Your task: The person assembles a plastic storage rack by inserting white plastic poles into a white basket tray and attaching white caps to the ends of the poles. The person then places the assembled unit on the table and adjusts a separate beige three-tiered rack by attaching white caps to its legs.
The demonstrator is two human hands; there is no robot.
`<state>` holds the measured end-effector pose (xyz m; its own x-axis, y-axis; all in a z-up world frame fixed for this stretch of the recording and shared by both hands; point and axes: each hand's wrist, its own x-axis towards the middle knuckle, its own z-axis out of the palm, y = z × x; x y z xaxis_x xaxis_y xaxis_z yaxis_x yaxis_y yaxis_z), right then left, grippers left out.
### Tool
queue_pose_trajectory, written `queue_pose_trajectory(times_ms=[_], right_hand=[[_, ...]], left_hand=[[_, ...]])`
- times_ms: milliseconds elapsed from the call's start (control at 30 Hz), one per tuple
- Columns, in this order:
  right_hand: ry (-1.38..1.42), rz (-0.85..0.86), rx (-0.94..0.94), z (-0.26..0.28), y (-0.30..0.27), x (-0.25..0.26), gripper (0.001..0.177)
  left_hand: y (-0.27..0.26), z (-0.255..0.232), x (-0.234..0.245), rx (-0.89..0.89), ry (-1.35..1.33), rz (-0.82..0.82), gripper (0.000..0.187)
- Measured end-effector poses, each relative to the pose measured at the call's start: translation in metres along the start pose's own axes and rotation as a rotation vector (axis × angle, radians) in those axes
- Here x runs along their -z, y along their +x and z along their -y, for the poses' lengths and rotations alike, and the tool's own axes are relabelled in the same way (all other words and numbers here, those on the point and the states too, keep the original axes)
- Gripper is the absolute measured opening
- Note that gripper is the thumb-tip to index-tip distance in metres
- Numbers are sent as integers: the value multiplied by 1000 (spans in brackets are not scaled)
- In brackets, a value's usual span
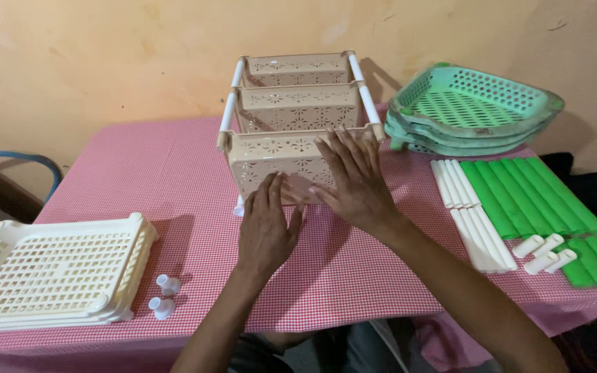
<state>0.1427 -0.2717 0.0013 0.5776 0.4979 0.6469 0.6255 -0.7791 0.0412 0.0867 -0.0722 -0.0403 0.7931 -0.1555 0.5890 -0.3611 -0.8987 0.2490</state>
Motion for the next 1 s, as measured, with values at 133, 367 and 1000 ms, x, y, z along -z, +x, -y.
queue_pose_trajectory(times_ms=[133, 367, 1000], right_hand=[[-44, 57, 61, 0, 35, -14, 104], [74, 200, 10, -2, 71, -19, 105], [1096, -514, -460, -5, 7, -34, 78]], left_hand=[[-10, 3, 2, 20, -72, -63, 62], [-7, 2, 0, 419, -337, 507, 73], [32, 0, 40, 318, -971, 19, 74]])
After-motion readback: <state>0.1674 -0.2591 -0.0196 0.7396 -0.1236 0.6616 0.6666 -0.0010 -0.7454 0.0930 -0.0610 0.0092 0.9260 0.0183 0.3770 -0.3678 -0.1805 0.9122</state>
